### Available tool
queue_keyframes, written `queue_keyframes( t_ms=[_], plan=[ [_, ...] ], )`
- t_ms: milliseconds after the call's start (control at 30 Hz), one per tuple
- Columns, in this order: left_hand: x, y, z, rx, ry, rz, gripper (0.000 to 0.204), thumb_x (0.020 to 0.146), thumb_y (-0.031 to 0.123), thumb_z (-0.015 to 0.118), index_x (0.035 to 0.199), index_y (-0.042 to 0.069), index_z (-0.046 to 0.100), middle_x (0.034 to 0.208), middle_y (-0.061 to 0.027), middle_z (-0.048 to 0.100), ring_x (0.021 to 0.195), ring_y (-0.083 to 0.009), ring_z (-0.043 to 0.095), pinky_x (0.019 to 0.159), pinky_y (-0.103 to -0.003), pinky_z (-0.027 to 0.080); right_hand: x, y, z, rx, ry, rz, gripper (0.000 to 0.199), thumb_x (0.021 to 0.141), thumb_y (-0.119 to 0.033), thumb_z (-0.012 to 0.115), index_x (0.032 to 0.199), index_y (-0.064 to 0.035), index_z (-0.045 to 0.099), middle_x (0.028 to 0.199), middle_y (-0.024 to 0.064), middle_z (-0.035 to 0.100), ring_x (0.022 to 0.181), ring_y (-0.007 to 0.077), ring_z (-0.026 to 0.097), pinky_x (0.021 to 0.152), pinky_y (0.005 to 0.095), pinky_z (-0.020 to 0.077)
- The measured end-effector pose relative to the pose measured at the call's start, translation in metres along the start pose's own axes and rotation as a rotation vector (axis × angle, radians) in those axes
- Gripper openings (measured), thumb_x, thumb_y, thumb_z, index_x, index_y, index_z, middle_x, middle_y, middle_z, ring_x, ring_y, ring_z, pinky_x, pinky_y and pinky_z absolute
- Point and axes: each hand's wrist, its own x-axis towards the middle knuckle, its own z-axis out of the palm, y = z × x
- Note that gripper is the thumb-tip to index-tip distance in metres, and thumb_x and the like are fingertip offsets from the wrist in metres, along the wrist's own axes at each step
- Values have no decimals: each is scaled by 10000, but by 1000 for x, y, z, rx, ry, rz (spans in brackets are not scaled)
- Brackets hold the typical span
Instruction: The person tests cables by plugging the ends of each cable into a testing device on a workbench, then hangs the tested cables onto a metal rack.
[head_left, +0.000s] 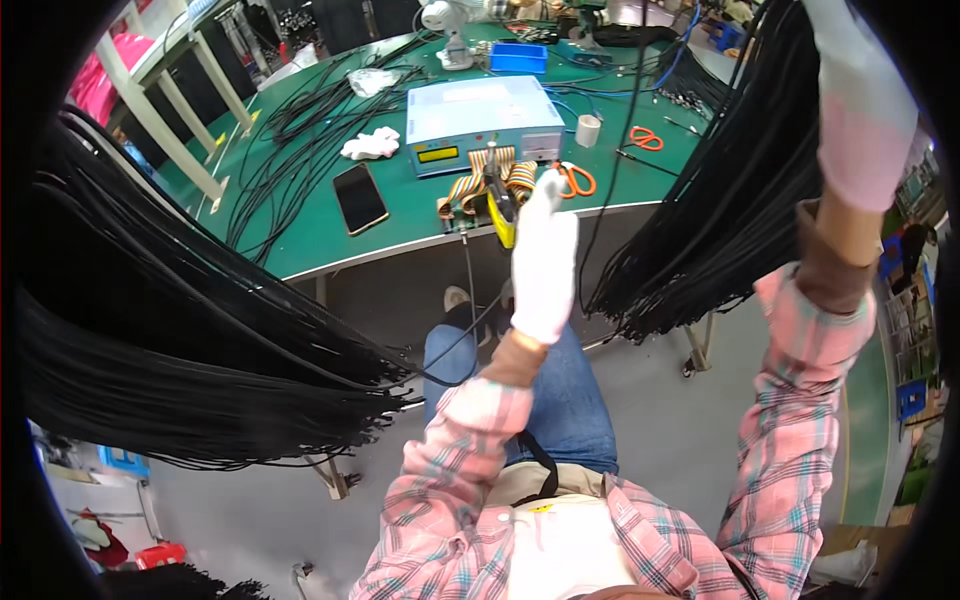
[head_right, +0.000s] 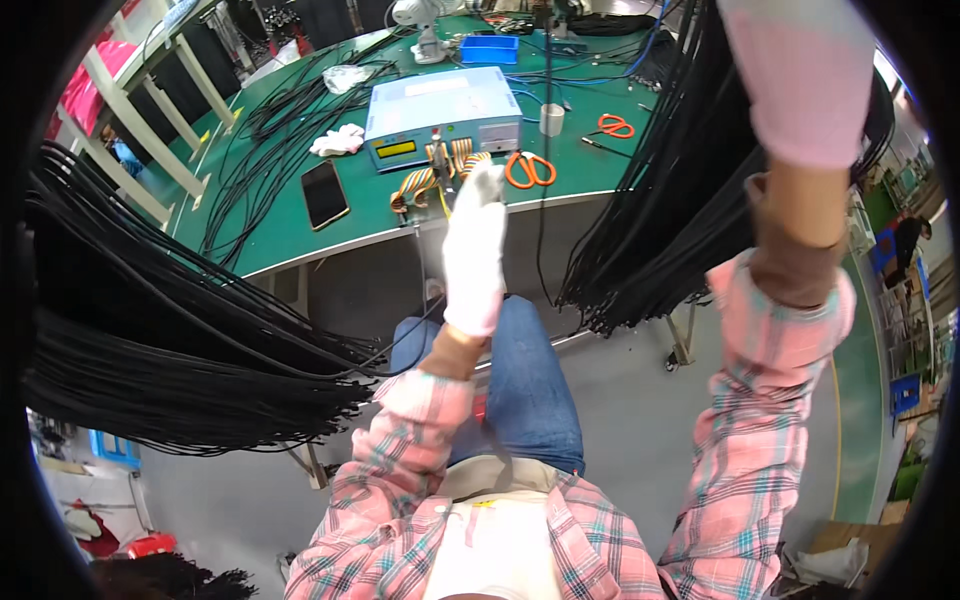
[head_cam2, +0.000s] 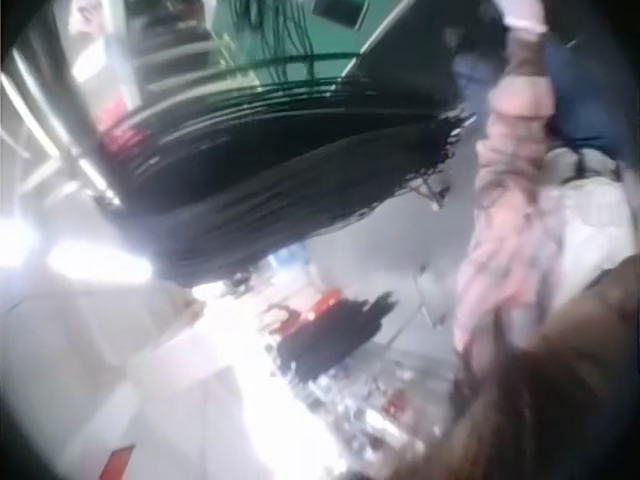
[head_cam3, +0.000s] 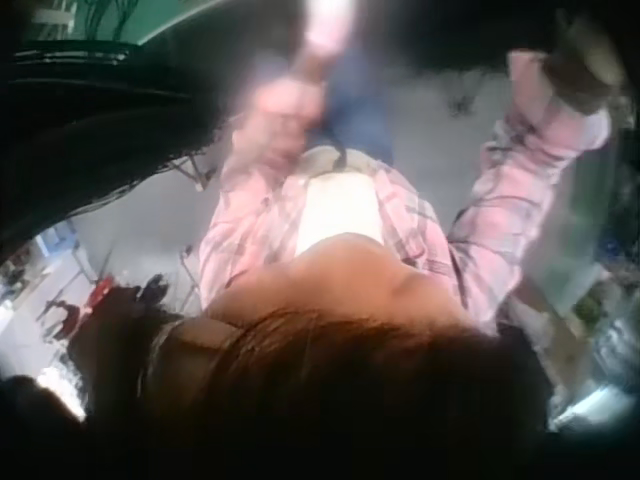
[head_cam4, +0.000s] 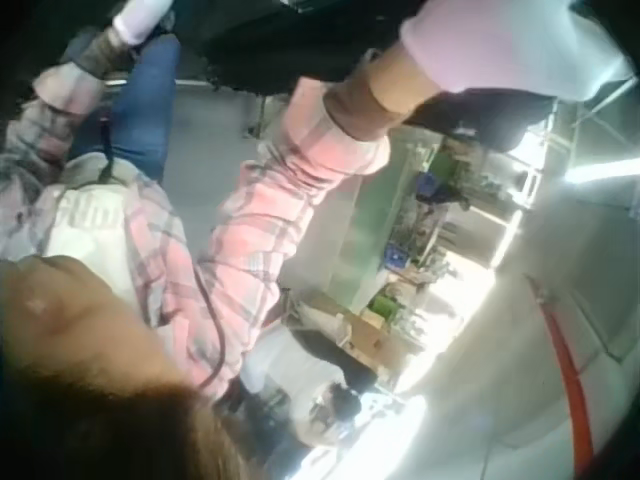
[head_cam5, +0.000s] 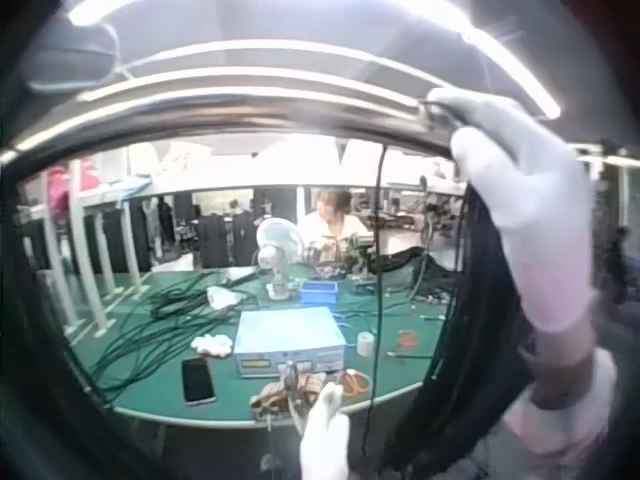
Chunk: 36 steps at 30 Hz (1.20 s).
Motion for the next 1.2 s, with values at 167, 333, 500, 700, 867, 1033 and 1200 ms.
queue_keyframes(
  t_ms=[167,333,500,700,867,1033,1200],
  plan=[
    [-9,-21,-2,221,-242,-99,370,932,83,494,1284,-17,546,1259,-124,601,1123,-205,580,988,-284,421,-115,-44,41,790,-57,520,334,751,-88,731,1044,-34,580,818,41,586,635,147,483,629,263,430],
    [-22,-32,-92,474,354,-84,270,914,125,534,1132,-3,628,1086,-133,654,886,-205,642,785,-293,507,-255,-35,79,1337,-647,1240,279,860,-70,627,1126,10,657,807,31,646,573,88,448,579,194,397],
    [-2,-63,-146,-83,351,-542,229,932,131,541,1080,-14,637,976,-127,676,802,-186,652,736,-278,516,-321,-24,112,1177,-802,1486,177,866,-111,633,978,-1,714,724,25,635,541,68,416,509,196,347],
    [24,-80,-126,-159,457,-732,215,941,162,548,945,-15,671,726,-81,647,557,-140,575,483,-230,449,-335,-27,136,1111,-949,1567,158,875,-131,625,902,-24,739,717,48,657,543,57,403,484,201,314],
    [5,-79,-122,-69,471,-531,229,945,182,557,875,-5,669,627,-49,594,448,-104,428,397,-240,357,-347,-48,124,1128,-796,1478,186,889,-141,612,909,0,731,691,38,626,557,66,435,507,202,341],
    [-47,-78,-150,-237,400,-861,235,951,208,556,911,0,657,587,-36,564,414,-94,368,370,-241,305,-352,-65,96,1035,-783,1208,211,911,-142,580,946,12,719,669,-12,546,582,70,399,532,209,289],
    [-79,-101,-168,-432,32,-1358,302,972,280,519,989,3,639,646,-58,589,392,-90,332,350,-249,270,-338,-80,73,1169,-782,1429,213,854,-87,584,984,25,711,931,87,712,821,158,637,770,235,487]
  ],
)
